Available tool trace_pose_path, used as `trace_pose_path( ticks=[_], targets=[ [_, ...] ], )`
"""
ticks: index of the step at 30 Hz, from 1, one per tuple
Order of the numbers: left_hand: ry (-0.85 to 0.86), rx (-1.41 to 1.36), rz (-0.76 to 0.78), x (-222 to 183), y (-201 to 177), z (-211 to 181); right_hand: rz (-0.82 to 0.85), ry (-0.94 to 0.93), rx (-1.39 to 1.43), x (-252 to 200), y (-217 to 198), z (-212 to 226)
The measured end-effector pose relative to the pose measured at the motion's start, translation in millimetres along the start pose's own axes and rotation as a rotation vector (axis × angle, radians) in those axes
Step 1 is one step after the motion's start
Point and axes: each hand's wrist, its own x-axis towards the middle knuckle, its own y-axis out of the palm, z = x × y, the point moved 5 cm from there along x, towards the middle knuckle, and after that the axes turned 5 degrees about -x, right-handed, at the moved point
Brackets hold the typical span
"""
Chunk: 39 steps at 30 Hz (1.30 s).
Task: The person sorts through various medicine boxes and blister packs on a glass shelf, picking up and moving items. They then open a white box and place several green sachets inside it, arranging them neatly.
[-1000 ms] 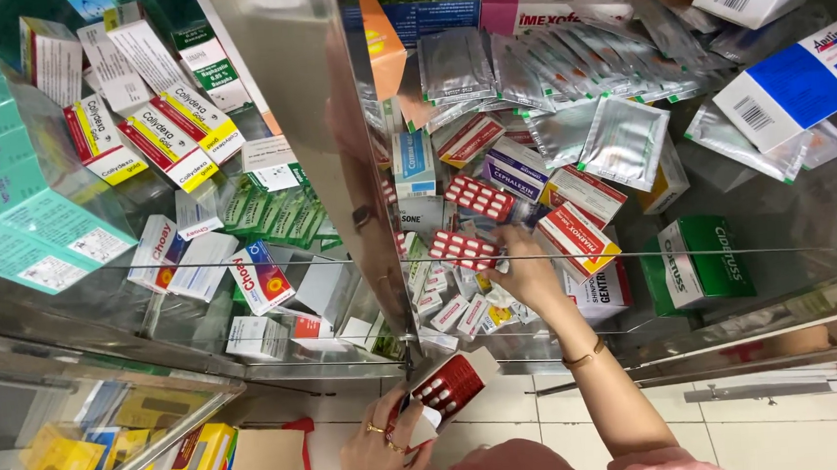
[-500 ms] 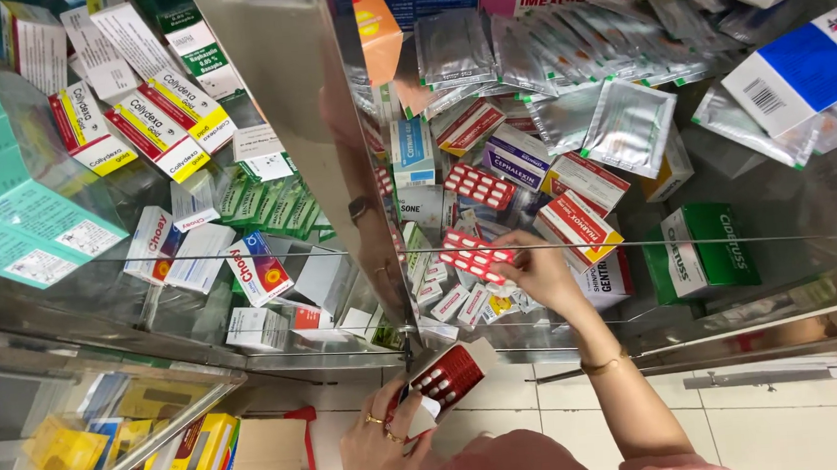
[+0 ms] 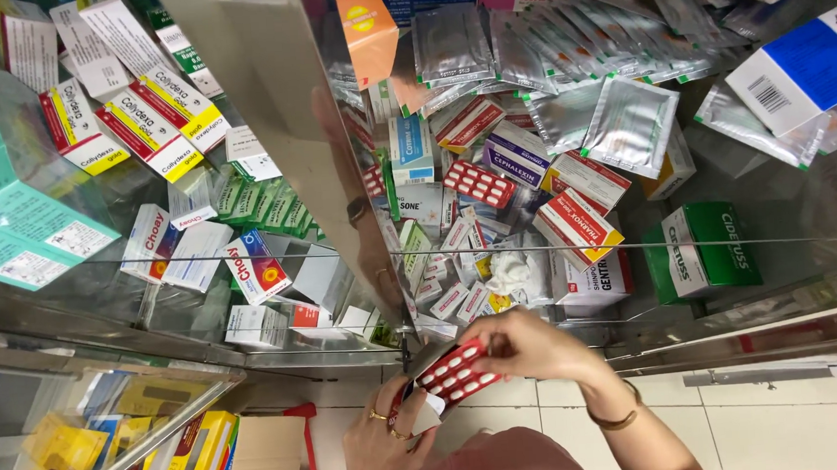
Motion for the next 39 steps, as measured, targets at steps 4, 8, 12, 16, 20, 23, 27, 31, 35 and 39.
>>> trace_pose_path(
  ticks=[4, 8, 12, 16, 20, 23, 27, 31, 35, 39],
  targets=[
    [0.018, 0.000, -0.031, 0.2, -1.5, -1.5, -0.090, -0.087, -0.191, 14.8, -5.4, 3.0],
    [-0.015, -0.021, -0.019, -1.4, 0.4, 0.9, -0.346, -0.194, -0.173, 58.2, -48.0, -71.2],
    [-0.025, -0.040, -0.006, -4.3, 2.3, 2.9, -0.709, -0.073, -0.468, 93.6, -90.2, -51.3],
    [-0.052, -0.006, 0.061, -9.3, 9.3, 8.7, -1.000, -0.152, -0.782, 119.3, -106.9, -54.7],
    [-0.092, 0.013, 0.127, -17.7, 23.1, 24.2, -0.913, -0.040, -0.951, 129.2, -99.6, -71.3],
    [-0.092, 0.022, 0.196, -24.5, 37.7, 37.8, -0.750, 0.051, -0.906, 112.9, -82.2, -67.8],
    [-0.055, -0.025, 0.195, -20.4, 41.2, 42.8, -0.717, -0.141, -0.888, 83.3, -71.2, -53.1],
    [-0.026, -0.007, 0.112, -10.2, 27.4, 26.0, -0.777, -0.194, -0.837, 41.7, -67.4, -39.6],
    [-0.005, -0.049, -0.016, 2.2, 11.6, 11.9, -0.797, -0.347, -0.524, 5.0, -65.6, -26.6],
    [-0.090, -0.077, 0.007, 10.7, 6.2, 6.1, -0.624, -0.462, -0.126, -16.6, -54.6, -26.0]
  ],
)
